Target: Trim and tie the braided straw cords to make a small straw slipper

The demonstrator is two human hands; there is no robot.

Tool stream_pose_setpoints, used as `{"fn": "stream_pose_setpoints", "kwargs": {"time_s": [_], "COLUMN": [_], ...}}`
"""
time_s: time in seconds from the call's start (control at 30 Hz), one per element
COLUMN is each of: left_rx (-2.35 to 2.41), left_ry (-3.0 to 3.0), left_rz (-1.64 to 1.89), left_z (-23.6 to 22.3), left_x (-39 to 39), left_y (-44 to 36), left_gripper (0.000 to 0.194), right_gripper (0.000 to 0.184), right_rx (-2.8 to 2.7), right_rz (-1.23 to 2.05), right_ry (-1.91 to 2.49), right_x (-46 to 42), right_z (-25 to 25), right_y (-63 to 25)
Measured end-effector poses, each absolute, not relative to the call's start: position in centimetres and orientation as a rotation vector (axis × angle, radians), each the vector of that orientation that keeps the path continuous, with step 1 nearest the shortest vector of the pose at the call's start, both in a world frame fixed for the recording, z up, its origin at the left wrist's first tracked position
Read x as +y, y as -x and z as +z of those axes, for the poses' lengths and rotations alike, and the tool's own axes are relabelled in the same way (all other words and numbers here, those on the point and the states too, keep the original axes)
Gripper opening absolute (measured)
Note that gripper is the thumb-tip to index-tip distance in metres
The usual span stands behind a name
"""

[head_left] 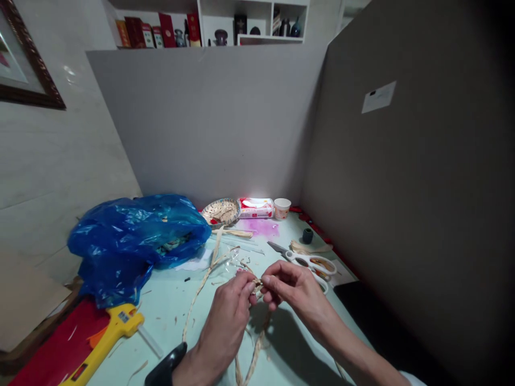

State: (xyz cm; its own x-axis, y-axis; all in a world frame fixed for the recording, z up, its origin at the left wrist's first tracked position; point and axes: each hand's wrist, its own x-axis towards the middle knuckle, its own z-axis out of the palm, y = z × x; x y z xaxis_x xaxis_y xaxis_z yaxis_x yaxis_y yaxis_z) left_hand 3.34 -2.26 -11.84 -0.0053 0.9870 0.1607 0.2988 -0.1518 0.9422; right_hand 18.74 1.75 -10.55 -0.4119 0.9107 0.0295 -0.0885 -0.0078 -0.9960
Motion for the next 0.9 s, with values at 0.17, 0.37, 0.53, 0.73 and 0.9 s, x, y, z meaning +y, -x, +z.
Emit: {"fn": "stream_pose_setpoints", "kwargs": {"time_s": [0.17,0.37,0.53,0.73,0.9], "left_rx": [1.380,1.380,1.389,1.390,1.388], "left_ry": [-1.528,-1.528,-1.527,-1.509,-1.506], "left_rz": [1.165,1.161,1.168,1.133,1.137], "left_z": [-11.74,-11.78,-11.98,-12.13,-12.03], "left_x": [-2.20,-2.11,-1.92,-1.80,-1.77], "left_y": [-3.46,-3.46,-3.48,-3.42,-3.35], "left_gripper": [0.027,0.027,0.028,0.028,0.027], "right_gripper": [0.039,0.041,0.039,0.037,0.036], "right_rx": [-1.425,-1.440,-1.435,-1.408,-1.415], "right_rz": [1.565,1.557,1.556,1.573,1.579], "right_ry": [0.956,0.972,0.999,0.979,0.956], "right_x": [1.83,1.92,2.08,2.09,1.88], "right_z": [-10.65,-10.37,-10.37,-10.82,-10.70], "right_y": [-18.71,-18.66,-18.59,-18.71,-18.70]}}
